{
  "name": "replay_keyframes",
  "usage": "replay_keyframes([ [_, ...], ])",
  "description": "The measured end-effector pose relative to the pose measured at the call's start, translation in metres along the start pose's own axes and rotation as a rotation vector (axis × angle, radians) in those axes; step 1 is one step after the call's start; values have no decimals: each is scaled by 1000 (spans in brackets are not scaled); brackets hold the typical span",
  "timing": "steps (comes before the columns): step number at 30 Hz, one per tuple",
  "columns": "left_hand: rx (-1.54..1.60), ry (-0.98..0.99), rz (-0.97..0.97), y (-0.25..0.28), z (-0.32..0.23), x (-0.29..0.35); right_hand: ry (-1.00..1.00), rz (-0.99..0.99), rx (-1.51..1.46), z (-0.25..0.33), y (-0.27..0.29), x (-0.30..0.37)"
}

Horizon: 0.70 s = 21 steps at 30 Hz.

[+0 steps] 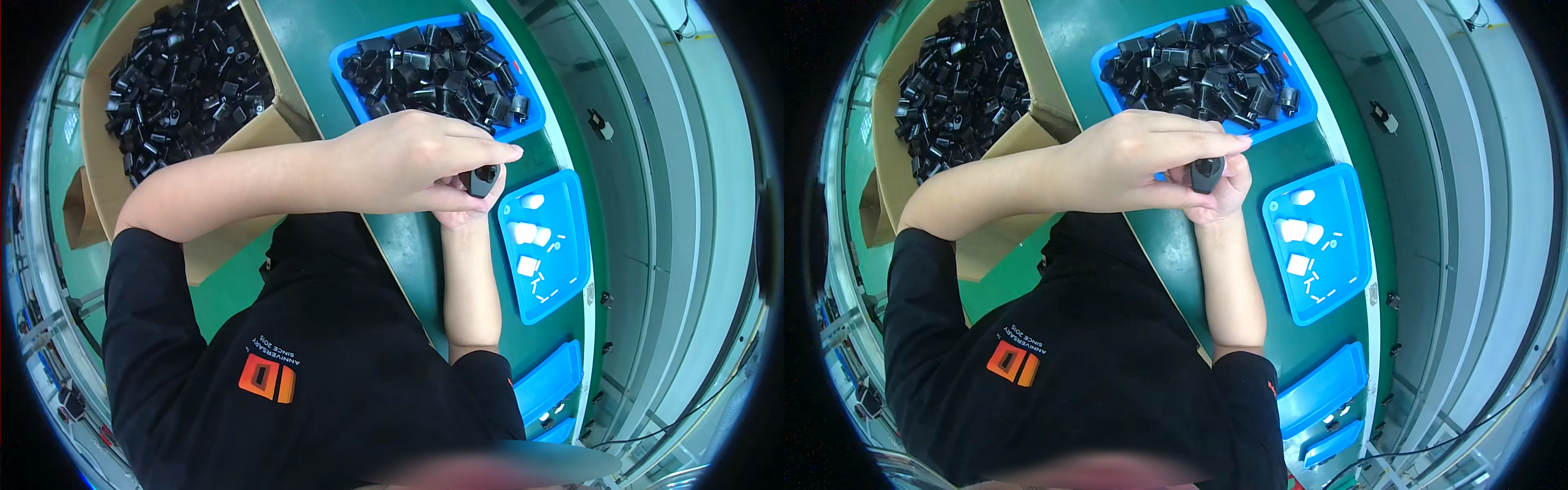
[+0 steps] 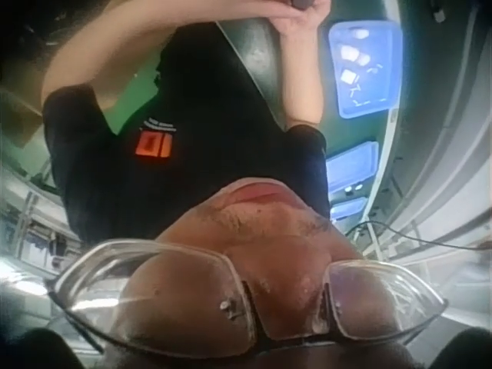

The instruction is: The person assembles black plastic housings by hand, inserting small white plastic inserts into them.

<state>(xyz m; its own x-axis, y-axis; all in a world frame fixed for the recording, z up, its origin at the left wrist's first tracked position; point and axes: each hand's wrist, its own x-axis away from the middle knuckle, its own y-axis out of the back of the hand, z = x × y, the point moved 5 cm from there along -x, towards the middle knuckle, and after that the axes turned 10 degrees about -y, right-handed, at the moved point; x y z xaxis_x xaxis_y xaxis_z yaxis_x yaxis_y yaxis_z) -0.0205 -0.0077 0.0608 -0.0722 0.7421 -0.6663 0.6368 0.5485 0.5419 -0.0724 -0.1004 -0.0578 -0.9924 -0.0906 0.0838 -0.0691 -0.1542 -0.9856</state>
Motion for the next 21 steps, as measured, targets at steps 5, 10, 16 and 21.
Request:
replay_keyframes([
  [5,-14,-18,3,-6,1,5,-18,-12,60,2,16,0],
  [10,-61,-79,-24,-8,-3,3,-29,133,161,9,35,-3],
  [16,-42,-56,9,-9,-2,5,-38,-246,-223,-2,41,7],
  [21,-59,-103,-19,-12,1,5,10,166,224,7,28,-5],
])
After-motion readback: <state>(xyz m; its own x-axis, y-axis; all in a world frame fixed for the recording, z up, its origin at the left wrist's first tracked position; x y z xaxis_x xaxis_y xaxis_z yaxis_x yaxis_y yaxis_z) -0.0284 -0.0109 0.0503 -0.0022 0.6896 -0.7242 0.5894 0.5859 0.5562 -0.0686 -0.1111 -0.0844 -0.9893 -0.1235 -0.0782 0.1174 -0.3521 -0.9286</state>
